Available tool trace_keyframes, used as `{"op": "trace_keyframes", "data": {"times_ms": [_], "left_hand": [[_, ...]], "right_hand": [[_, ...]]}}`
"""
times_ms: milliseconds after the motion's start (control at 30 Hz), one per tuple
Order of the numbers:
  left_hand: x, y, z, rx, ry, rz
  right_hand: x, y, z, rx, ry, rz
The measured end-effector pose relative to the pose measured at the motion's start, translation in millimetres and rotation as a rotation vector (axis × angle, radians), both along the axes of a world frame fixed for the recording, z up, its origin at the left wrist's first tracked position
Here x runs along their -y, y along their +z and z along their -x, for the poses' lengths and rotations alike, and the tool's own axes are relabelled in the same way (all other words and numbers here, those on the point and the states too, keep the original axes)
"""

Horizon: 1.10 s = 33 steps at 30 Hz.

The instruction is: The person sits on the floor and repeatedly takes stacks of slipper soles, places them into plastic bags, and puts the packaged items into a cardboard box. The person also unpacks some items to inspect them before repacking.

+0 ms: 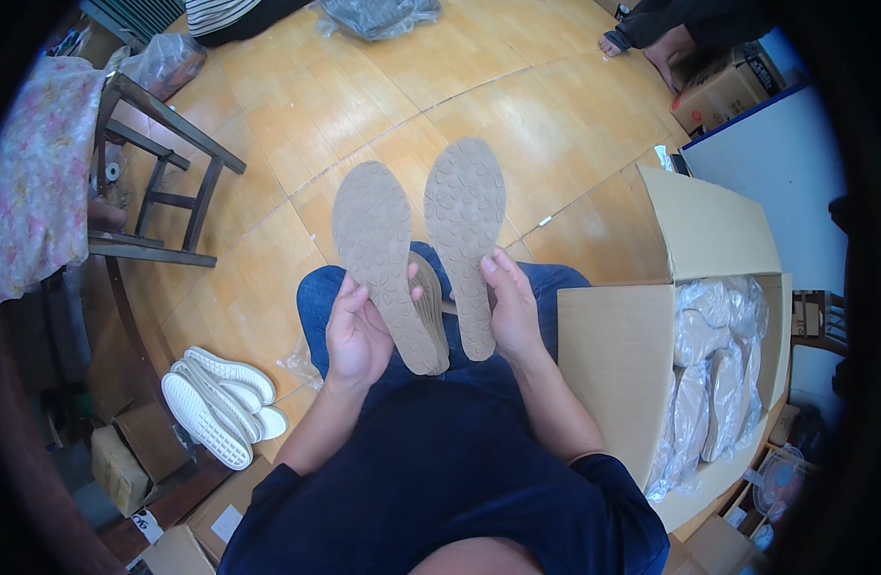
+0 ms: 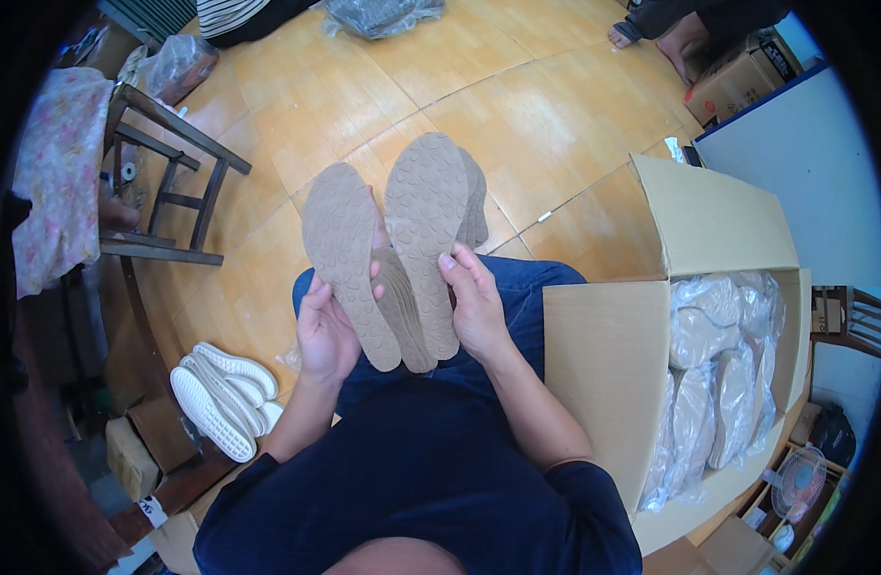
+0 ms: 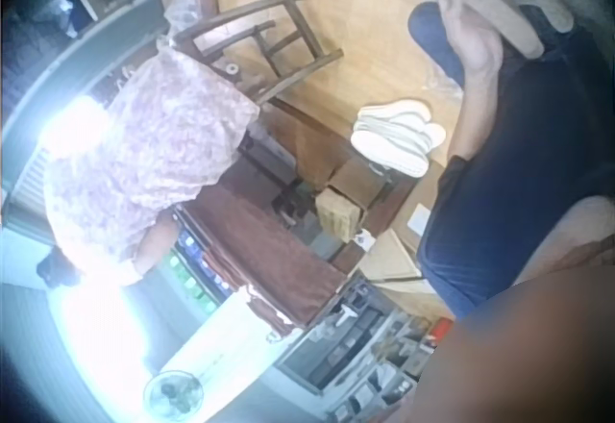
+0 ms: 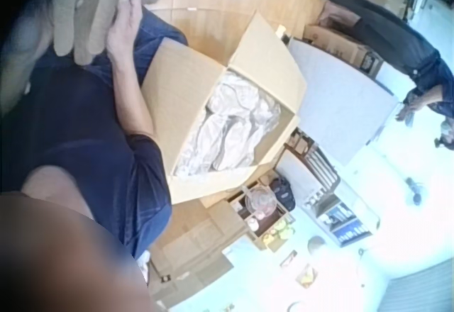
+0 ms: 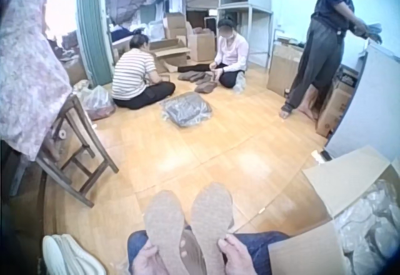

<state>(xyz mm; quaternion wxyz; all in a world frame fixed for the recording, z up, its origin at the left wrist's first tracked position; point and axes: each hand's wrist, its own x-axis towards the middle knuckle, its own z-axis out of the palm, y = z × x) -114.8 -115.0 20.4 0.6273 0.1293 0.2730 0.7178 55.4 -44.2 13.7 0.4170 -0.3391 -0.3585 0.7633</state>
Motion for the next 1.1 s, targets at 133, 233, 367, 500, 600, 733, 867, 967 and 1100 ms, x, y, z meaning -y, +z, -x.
{"op": "trace_keyframes", "data": {"times_ms": [133,233,367,500,600,733,867,967,1100], "left_hand": [[-1.3,5.5,-2.3,0.013,-0.031,0.004],[-4.4,3.8,-3.9,-0.092,-0.001,0.02],[-6.1,-0.9,0.2,-0.148,0.009,-0.037],[-5.4,-3.7,4.6,-0.18,0.038,-0.045],[-6.0,-4.5,6.3,-0.245,0.057,-0.013],[-7.6,-7.3,7.4,-0.28,0.061,-0.024],[-8.5,-14.5,9.8,-0.294,0.12,0.012],[-11.3,-23.3,11.4,-0.359,0.1,0.024],[-11.6,-43.5,-4.9,-0.647,-0.043,0.216]], "right_hand": [[0.2,5.8,0.8,-0.036,0.006,-0.025],[0.5,5.6,1.7,-0.104,-0.018,-0.023],[-0.8,2.3,-0.2,-0.026,-0.013,-0.049],[-2.8,0.3,-3.8,-0.006,-0.03,-0.062],[-2.9,0.9,-5.7,0.01,-0.038,-0.054],[-2.2,2.1,-8.5,0.029,-0.051,-0.08],[-5.1,1.9,-13.9,0.053,-0.017,-0.116],[-7.3,-3.2,-13.9,0.103,0.031,-0.078],[-4.9,-29.7,5.1,0.301,0.181,-0.059]]}}
